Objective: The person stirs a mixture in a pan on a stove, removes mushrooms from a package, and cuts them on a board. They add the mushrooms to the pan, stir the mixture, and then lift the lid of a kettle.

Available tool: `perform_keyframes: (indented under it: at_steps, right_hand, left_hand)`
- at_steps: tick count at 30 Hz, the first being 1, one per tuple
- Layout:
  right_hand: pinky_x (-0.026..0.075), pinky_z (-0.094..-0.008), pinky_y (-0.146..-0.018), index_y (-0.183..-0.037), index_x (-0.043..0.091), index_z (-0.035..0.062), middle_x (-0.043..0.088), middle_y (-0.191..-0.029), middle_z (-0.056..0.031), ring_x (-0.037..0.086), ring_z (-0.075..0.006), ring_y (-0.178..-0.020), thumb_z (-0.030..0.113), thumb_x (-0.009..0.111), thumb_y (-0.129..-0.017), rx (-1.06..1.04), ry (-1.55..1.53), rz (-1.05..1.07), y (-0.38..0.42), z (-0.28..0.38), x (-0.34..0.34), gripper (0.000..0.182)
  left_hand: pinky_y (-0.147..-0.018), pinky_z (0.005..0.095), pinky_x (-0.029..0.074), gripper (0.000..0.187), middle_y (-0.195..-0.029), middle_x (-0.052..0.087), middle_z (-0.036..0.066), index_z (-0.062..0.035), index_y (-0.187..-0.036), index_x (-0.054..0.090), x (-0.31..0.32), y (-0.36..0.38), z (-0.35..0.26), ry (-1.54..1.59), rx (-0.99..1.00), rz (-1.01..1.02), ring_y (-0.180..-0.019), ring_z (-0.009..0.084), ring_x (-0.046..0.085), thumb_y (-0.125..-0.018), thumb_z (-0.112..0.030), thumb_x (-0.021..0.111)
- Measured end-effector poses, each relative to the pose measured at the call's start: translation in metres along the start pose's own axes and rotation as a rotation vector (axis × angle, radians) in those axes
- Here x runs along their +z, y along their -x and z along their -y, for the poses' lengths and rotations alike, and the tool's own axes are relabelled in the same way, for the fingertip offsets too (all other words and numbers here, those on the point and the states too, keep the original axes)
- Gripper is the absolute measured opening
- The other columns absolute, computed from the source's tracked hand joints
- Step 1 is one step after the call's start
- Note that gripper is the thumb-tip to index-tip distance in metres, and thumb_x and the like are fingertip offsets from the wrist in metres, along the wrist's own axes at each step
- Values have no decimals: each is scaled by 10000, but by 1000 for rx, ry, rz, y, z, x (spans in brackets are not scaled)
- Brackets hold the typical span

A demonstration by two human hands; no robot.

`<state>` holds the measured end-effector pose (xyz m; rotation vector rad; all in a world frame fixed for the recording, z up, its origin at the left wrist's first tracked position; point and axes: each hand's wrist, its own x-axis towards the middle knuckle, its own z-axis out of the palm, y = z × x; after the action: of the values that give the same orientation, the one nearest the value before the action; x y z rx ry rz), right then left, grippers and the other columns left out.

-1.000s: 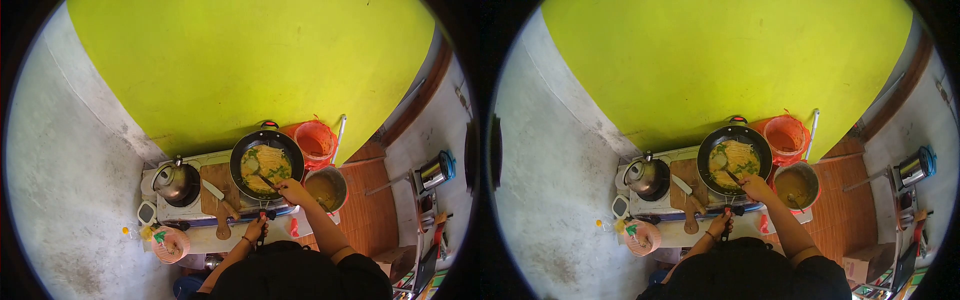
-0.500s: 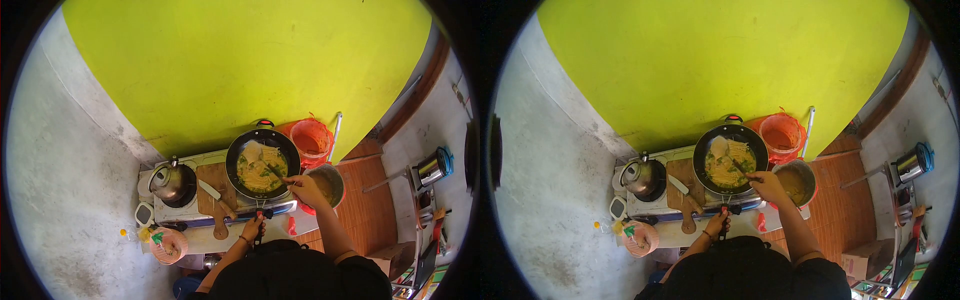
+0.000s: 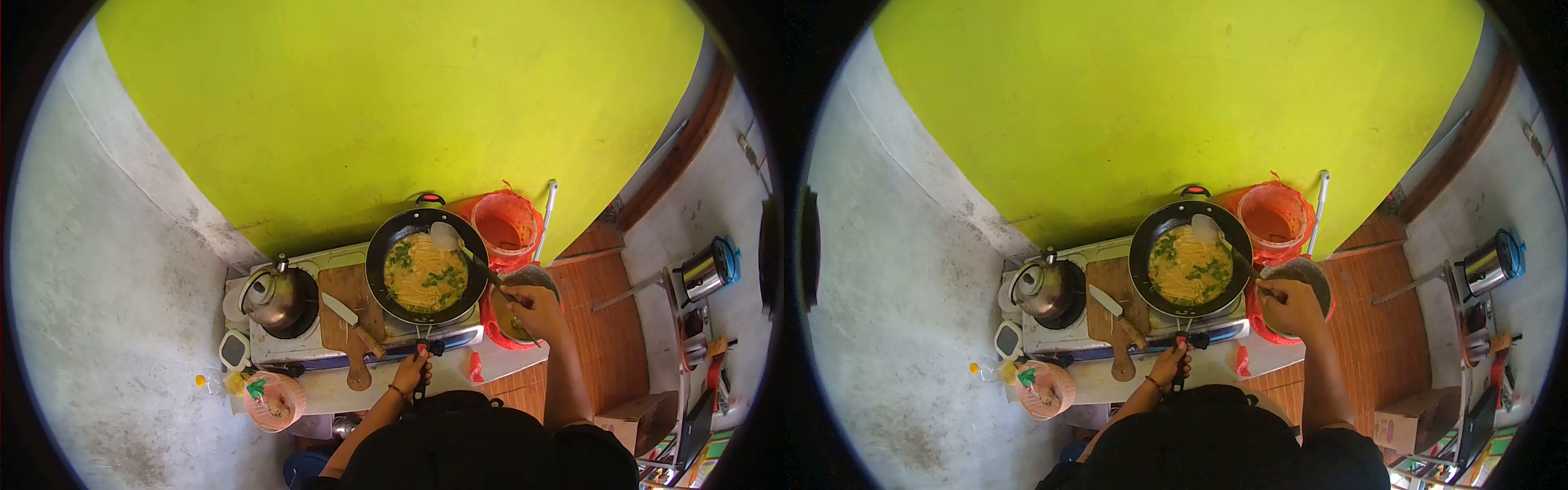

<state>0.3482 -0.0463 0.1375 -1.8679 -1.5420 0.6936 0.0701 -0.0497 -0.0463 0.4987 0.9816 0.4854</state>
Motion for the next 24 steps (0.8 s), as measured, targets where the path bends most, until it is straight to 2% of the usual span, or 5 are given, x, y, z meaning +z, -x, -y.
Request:
perform_keyframes:
  at_steps: [3,6,9,15,24]
  right_hand:
    - [401,-263,-518,-1125,661,70,595,-606,-50,484,-105,-519,90,612,-809,231,-372,182,-2,3,6,321]
    - [394,-246,-456,-1159,637,43,580,-594,-23,468,-101,-451,55,561,-846,81,-383,300,-12,-19,31,322]
    - [380,-251,-390,-1187,606,12,556,-568,-55,461,-105,-389,61,538,-863,234,-567,424,-24,-26,59,335]
    - [373,-277,-359,-1157,608,-26,553,-553,-74,490,-124,-377,66,523,-858,332,-487,392,-48,-9,91,324]
    - [372,-253,-339,-1158,619,5,533,-520,-52,486,-114,-361,42,509,-855,327,-372,444,-56,0,93,325]
  left_hand:
    - [-523,254,413,356,-726,480,-16,-65,-1045,526,1,0,-1,-1,-9,-8,-566,99,464,-939,-405,529]
    - [-525,253,414,351,-722,483,-16,-70,-1043,527,-2,-3,2,12,-13,-1,-567,100,465,-938,-405,532]
    - [-521,253,420,362,-722,491,-9,-53,-1054,530,-2,-3,3,6,5,-4,-565,101,476,-947,-399,514]
    - [-516,255,425,371,-723,496,-5,-51,-1062,527,-3,-5,5,0,10,0,-566,102,484,-945,-402,515]
    - [-515,256,426,379,-727,501,-7,-57,-1067,524,-1,-3,2,1,18,-9,-568,99,487,-939,-414,523]
